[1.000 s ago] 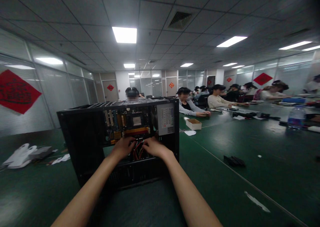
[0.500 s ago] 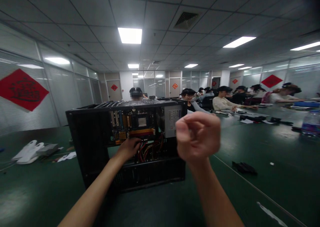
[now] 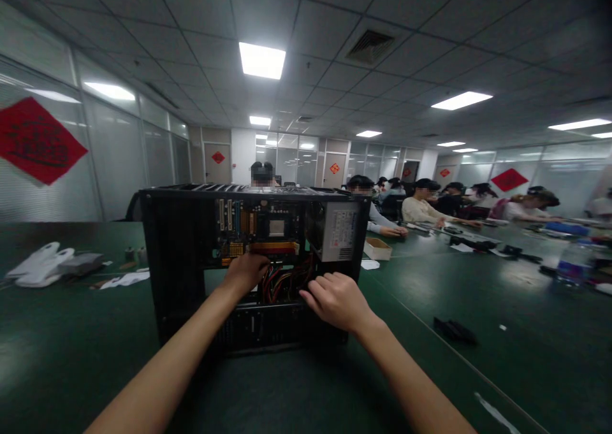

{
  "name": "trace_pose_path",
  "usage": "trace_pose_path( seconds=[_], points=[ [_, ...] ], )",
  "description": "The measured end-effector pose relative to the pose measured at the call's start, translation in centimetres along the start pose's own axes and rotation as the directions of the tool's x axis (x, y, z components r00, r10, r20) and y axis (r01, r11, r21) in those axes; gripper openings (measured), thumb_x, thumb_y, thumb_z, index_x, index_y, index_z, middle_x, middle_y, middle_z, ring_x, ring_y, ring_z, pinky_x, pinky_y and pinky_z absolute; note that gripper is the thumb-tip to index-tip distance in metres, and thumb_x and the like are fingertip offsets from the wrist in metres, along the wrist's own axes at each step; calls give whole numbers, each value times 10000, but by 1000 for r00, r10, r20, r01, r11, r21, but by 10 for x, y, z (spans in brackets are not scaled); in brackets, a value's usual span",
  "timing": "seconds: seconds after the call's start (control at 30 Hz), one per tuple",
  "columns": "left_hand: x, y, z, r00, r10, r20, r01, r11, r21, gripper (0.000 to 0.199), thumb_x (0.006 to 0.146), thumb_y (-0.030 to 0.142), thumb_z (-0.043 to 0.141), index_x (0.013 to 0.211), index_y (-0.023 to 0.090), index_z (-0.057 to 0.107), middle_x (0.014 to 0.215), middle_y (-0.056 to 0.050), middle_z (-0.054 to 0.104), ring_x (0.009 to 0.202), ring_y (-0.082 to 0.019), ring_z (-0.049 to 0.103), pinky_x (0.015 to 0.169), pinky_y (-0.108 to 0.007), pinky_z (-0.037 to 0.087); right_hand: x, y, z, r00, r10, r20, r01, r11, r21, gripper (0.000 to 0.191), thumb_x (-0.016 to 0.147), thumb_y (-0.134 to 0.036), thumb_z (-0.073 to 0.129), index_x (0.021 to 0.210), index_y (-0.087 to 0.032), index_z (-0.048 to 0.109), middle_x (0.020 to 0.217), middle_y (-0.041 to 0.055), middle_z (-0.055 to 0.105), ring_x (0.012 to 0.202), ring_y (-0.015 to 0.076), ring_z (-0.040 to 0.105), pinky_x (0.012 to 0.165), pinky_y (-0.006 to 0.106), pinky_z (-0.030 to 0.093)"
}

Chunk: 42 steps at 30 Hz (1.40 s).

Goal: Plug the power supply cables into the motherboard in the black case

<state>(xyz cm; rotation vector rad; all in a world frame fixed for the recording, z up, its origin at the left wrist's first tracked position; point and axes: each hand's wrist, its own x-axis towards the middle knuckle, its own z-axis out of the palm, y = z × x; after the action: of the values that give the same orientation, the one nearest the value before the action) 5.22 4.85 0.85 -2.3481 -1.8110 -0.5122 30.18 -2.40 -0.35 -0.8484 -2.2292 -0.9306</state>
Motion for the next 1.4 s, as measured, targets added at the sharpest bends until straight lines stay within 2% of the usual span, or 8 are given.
trace_pose_path(
  seconds=[0.1,0.2,0.73,0.87,0.97,1.07,1.17,1.4],
  points=[
    [1,2,1,1000,7,-5,-7,1000,25,312,921,364,493,1095,294,742,1055,-79,749,972,-276,683,811,-350,488,-36,1,31,994,12,112,-5,998,-69,316,1002,-305,460,760,-172,614,675,39,615,630,171,524,671,339,276],
    [0,4,0,1000,1,3,-1,1000,9,317,914,333,487,1087,279,748,1047,-93,747,964,-287,683,800,-363,491,-53,0,40,988,54,143,-41,995,-96,271,1012,-269,435,836,-171,617,740,44,617,671,190,524,704,351,272],
    [-5,6,-4,999,-28,-45,23,995,-97,328,872,289,494,1070,287,755,1052,-52,751,975,-252,677,842,-328,486,-42,-20,32,936,253,246,-214,961,-175,243,986,-346,507,835,-176,596,783,70,615,721,231,539,722,366,288],
    [-29,11,-15,986,85,-140,-108,981,-164,340,901,319,469,1095,267,743,1070,-43,751,1004,-243,674,849,-315,480,-40,-22,33,929,262,262,-211,955,-207,236,976,-356,527,850,-171,601,778,77,622,716,238,561,717,368,308],
    [-65,12,-16,981,158,-110,-171,977,-125,345,911,352,457,1106,292,735,1043,-52,756,956,-265,687,797,-335,484,-39,-22,34,930,260,259,-208,955,-213,215,965,-352,550,868,-168,606,776,79,631,721,239,581,720,367,330],
    [-98,9,-11,994,10,-109,-21,995,-99,359,922,402,429,1030,284,750,951,-62,764,868,-262,699,755,-335,479,-37,-23,32,929,257,267,-202,955,-216,200,953,-347,573,866,-171,609,772,81,641,723,244,599,722,367,355],
    [-110,5,-9,978,-132,-160,121,989,-80,333,891,397,452,938,287,763,894,-51,765,870,-267,698,732,-329,466,-34,-31,26,926,244,290,-181,957,-226,204,951,-344,573,846,-172,607,745,87,647,703,246,616,727,371,382],
    [-77,-26,-19,893,-424,-151,382,891,-244,367,858,477,459,1007,335,763,1024,-46,757,977,-308,681,734,-339,459,-12,-87,3,871,279,404,-206,955,-214,200,967,-278,520,875,-133,621,711,150,660,646,266,649,669,390,461]
  ],
)
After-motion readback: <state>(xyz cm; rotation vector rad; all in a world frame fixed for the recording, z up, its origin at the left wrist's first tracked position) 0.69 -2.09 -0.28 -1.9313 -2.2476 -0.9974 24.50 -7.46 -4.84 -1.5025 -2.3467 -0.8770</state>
